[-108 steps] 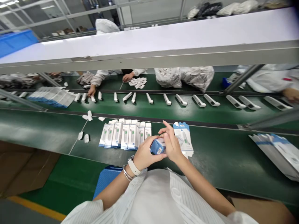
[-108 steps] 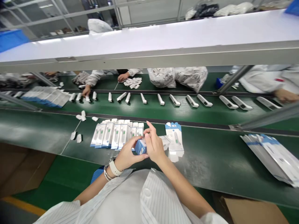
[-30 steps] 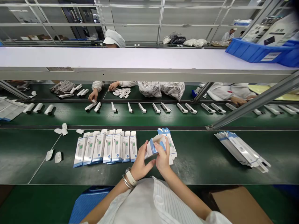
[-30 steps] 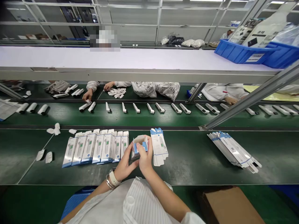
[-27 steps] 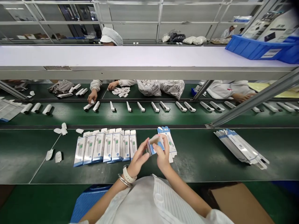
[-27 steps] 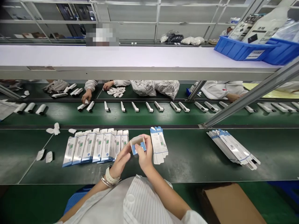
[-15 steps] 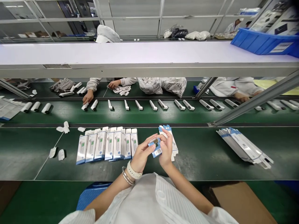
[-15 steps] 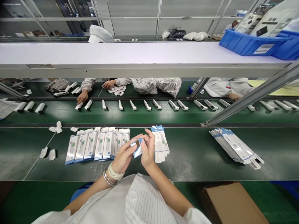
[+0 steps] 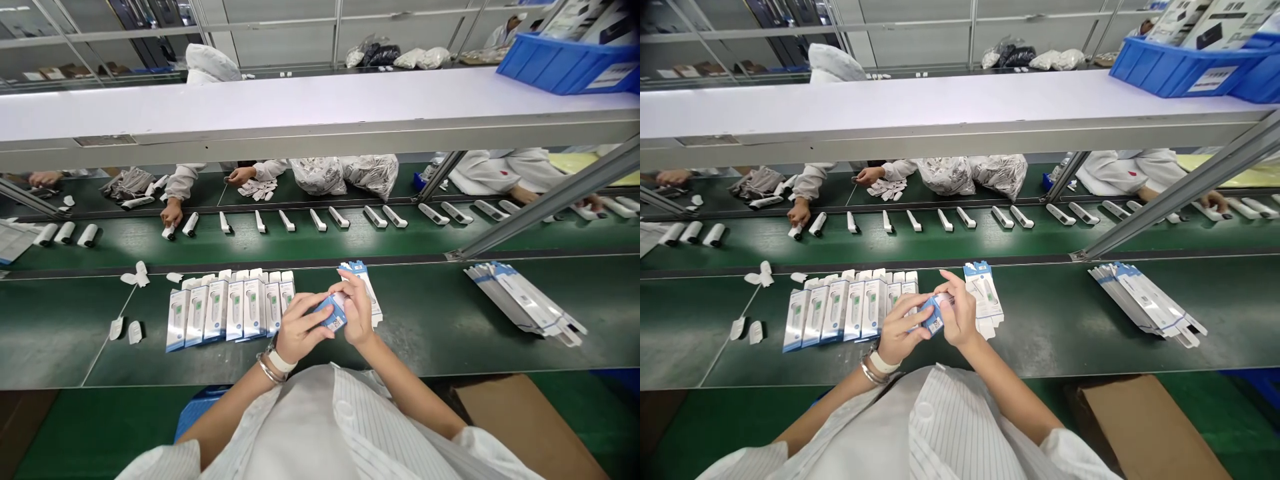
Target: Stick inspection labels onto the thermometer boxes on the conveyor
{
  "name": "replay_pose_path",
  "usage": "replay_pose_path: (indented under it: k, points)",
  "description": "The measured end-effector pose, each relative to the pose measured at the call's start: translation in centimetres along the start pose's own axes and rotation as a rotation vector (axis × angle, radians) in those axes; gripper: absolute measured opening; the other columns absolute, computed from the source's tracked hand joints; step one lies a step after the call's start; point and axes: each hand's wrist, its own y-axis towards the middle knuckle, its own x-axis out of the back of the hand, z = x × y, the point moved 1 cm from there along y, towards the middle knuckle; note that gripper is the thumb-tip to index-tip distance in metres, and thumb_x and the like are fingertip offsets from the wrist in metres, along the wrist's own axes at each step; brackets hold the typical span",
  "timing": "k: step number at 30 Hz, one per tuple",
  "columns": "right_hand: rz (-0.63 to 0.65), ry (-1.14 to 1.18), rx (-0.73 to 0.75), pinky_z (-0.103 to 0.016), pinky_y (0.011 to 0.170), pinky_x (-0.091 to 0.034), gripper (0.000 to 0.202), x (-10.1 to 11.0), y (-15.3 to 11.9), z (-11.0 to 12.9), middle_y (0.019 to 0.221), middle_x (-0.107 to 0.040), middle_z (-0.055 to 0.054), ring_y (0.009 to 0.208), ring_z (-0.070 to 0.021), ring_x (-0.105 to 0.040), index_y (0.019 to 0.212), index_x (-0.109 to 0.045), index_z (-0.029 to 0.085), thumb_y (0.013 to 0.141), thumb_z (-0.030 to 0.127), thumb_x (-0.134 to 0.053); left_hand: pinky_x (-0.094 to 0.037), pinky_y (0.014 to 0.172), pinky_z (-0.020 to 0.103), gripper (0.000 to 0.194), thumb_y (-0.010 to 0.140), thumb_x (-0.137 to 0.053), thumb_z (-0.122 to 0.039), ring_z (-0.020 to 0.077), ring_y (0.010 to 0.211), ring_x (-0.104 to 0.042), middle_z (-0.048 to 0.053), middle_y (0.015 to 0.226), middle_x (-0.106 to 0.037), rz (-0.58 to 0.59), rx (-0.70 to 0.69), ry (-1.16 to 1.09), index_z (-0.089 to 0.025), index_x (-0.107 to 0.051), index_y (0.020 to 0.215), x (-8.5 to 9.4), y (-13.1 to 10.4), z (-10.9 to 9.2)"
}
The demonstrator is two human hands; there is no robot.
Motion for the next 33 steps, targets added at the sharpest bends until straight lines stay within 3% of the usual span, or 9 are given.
replay_pose_path:
  k: [3, 7, 14, 21, 24, 28, 30, 31, 33]
  points:
    - [0.026, -0.065, 0.04, -0.038, 0.068, -0.044, 0.044, 0.4, 0.0, -0.3, 0.084, -0.055, -0.005, 0.073, -0.0197, -0.056, 0.124, -0.035, 0.02, 0.084, 0.039, -0.03, -0.047, 0.079, 0.037, 0.021, 0.075, -0.061, -0.024, 0.0191, 0.09, -0.057, 0.008, 0.102, -0.061, -0.031, 0.202, -0.131, -0.024, -0.066, 0.095, -0.2, 0.0, 0.1]
    - [0.036, -0.093, 0.079, -0.036, 0.066, -0.044, 0.043, 0.6, 0.1, -0.6, 0.084, -0.053, -0.004, 0.072, -0.0184, -0.055, 0.125, -0.036, 0.021, 0.084, 0.035, -0.032, -0.048, 0.079, 0.034, 0.034, 0.074, -0.062, -0.024, 0.0182, 0.09, -0.056, 0.008, 0.101, -0.058, 0.004, 0.414, -0.269, -0.021, -0.058, 0.107, -0.6, 0.3, -0.4]
    - [-0.015, -0.114, 0.015, -0.032, 0.06, -0.041, 0.041, -0.2, 0.2, -0.2, 0.078, -0.052, -0.002, 0.063, -0.0154, -0.051, 0.125, -0.037, 0.021, 0.087, 0.032, -0.027, -0.047, 0.073, 0.031, 0.019, 0.075, -0.06, -0.027, 0.0178, 0.082, -0.056, 0.006, 0.088, -0.061, -0.06, 0.429, -0.054, -0.018, -0.066, 0.09, -0.7, 0.3, -0.8]
    - [-0.087, -0.126, -0.037, -0.031, 0.06, -0.04, 0.039, -0.5, -0.1, -0.3, 0.076, -0.052, -0.001, 0.064, -0.0154, -0.051, 0.122, -0.039, 0.022, 0.088, 0.035, -0.026, -0.046, 0.072, 0.029, 0.018, 0.076, -0.059, -0.028, 0.0176, 0.081, -0.057, 0.007, 0.087, -0.062, -0.087, 0.45, -0.057, -0.017, -0.066, 0.089, -0.8, -0.1, -0.1]
    - [-0.047, -0.135, -0.063, -0.03, 0.062, -0.041, 0.04, -0.7, 0.0, -0.1, 0.08, -0.052, -0.002, 0.067, -0.0155, -0.053, 0.126, -0.034, 0.023, 0.089, 0.035, -0.025, -0.045, 0.077, 0.031, 0.033, 0.072, -0.063, -0.034, 0.0199, 0.088, -0.056, 0.008, 0.095, -0.06, 0.003, 0.447, -0.062, -0.018, -0.063, 0.1, -0.4, 0.1, -0.6]
    - [0.205, -0.165, -0.092, -0.032, 0.068, -0.043, 0.045, -1.8, 0.6, 0.3, 0.093, -0.054, -0.004, 0.075, -0.0161, -0.055, 0.133, -0.025, 0.024, 0.089, 0.036, -0.027, -0.044, 0.082, 0.034, 0.066, 0.056, -0.075, -0.036, 0.0224, 0.094, -0.054, 0.007, 0.105, -0.057, 0.154, 0.492, 0.09, -0.022, -0.051, 0.117, 1.3, -0.5, -1.8]
    - [0.235, -0.137, -0.103, -0.034, 0.075, -0.043, 0.046, -1.7, 1.1, -0.6, 0.103, -0.053, -0.006, 0.084, -0.0175, -0.055, 0.133, -0.025, 0.024, 0.089, 0.038, -0.026, -0.045, 0.078, 0.032, 0.052, 0.062, -0.07, -0.033, 0.0204, 0.091, -0.055, 0.006, 0.104, -0.058, 0.075, 0.57, 0.138, -0.021, -0.053, 0.111, 3.5, -1.8, -1.4]
    - [0.183, -0.144, -0.115, -0.035, 0.08, -0.041, 0.046, -1.3, 1.3, -1.5, 0.108, -0.052, -0.007, 0.091, -0.0186, -0.054, 0.132, -0.027, 0.023, 0.089, 0.039, -0.026, -0.046, 0.075, 0.03, 0.045, 0.065, -0.067, -0.031, 0.0189, 0.088, -0.056, 0.006, 0.101, -0.058, -0.052, 0.613, 0.159, -0.02, -0.054, 0.108, 5.3, -2.7, -1.0]
    - [-0.004, -0.254, -0.175, -0.039, 0.09, -0.035, 0.048, 0.3, 1.3, -4.6, 0.117, -0.048, -0.011, 0.105, -0.0219, -0.047, 0.13, -0.03, 0.02, 0.088, 0.042, -0.028, -0.047, 0.07, 0.027, 0.04, 0.068, -0.065, -0.029, 0.0155, 0.081, -0.057, 0.005, 0.094, -0.059, -0.478, 0.669, 0.214, -0.019, -0.053, 0.105, 9.7, -5.0, 0.1]
